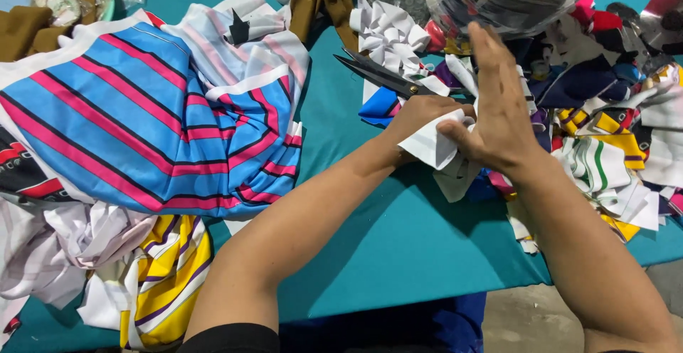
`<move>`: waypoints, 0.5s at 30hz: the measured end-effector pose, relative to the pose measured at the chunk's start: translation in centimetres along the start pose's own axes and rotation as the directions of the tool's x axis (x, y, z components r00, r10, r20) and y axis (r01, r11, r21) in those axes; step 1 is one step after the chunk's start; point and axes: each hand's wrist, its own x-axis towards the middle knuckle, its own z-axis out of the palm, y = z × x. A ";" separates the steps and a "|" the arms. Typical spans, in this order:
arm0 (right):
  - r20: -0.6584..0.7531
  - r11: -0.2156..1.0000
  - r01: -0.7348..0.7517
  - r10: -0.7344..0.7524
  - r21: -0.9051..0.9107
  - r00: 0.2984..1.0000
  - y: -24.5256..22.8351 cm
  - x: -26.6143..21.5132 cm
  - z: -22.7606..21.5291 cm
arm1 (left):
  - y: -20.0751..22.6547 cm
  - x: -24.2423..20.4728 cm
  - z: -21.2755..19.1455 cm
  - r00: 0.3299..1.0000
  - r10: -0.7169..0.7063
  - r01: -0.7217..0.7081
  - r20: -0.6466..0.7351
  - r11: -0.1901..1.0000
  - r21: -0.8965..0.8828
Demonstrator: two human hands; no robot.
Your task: Rolling small strips of fabric into tight bundles and trimming them with scissors on a work table.
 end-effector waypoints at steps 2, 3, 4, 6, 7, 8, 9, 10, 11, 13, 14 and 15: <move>0.045 1.000 0.019 -0.019 0.010 0.999 -0.5 0.2 0.3 | -0.8 -0.2 0.6 1.000 -0.016 0.016 0.006 0.999 0.047; 0.090 0.999 0.031 -0.032 0.019 0.995 -0.8 0.2 0.5 | -1.2 -0.4 1.0 0.999 -0.034 0.032 0.014 0.996 0.088; 0.091 0.999 0.030 -0.032 0.019 0.995 -0.8 0.3 0.4 | -1.6 -0.3 1.3 0.999 -0.034 0.032 0.015 0.996 0.087; 0.212 0.999 0.047 -0.047 0.001 0.976 -1.1 0.7 0.3 | -2.5 -0.2 1.5 0.984 -0.179 0.178 -0.014 0.983 -0.053; 0.212 0.999 0.051 -0.051 0.004 0.976 -1.8 1.2 -0.6 | -2.3 -0.2 1.2 0.983 -0.181 0.180 -0.016 0.982 -0.049; 0.320 0.997 -0.077 0.068 0.016 0.945 -2.6 1.6 -1.4 | -2.2 -0.2 0.8 0.986 -0.164 0.163 -0.033 0.986 -0.035; 0.426 0.979 -0.204 0.179 0.013 0.887 -3.3 2.0 -2.3 | -2.0 -0.2 0.5 0.988 -0.147 0.146 -0.050 0.989 -0.021; 0.425 0.978 -0.207 0.182 0.012 0.887 -4.2 2.3 -3.4 | -1.4 0.1 0.2 0.988 -0.147 0.146 -0.047 0.989 -0.022; 0.532 0.932 -0.338 0.352 -0.128 0.770 -5.2 2.7 -4.6 | -0.9 0.4 -0.1 0.991 -0.117 0.116 -0.068 0.993 -0.008; 0.603 0.859 -0.430 0.505 -0.278 0.618 -6.3 2.9 -5.9 | 0.7 1.1 -0.8 0.991 -0.091 0.093 -0.094 0.996 0.012; 0.512 0.741 -0.484 0.671 -0.465 0.536 -6.4 2.7 -6.1 | 1.7 1.6 -1.2 0.984 -0.084 0.090 -0.160 0.995 0.032; 0.378 0.586 -0.524 0.806 -0.619 0.454 -6.5 2.5 -6.2 | 2.7 2.1 -1.6 0.971 -0.074 0.088 -0.226 0.995 0.052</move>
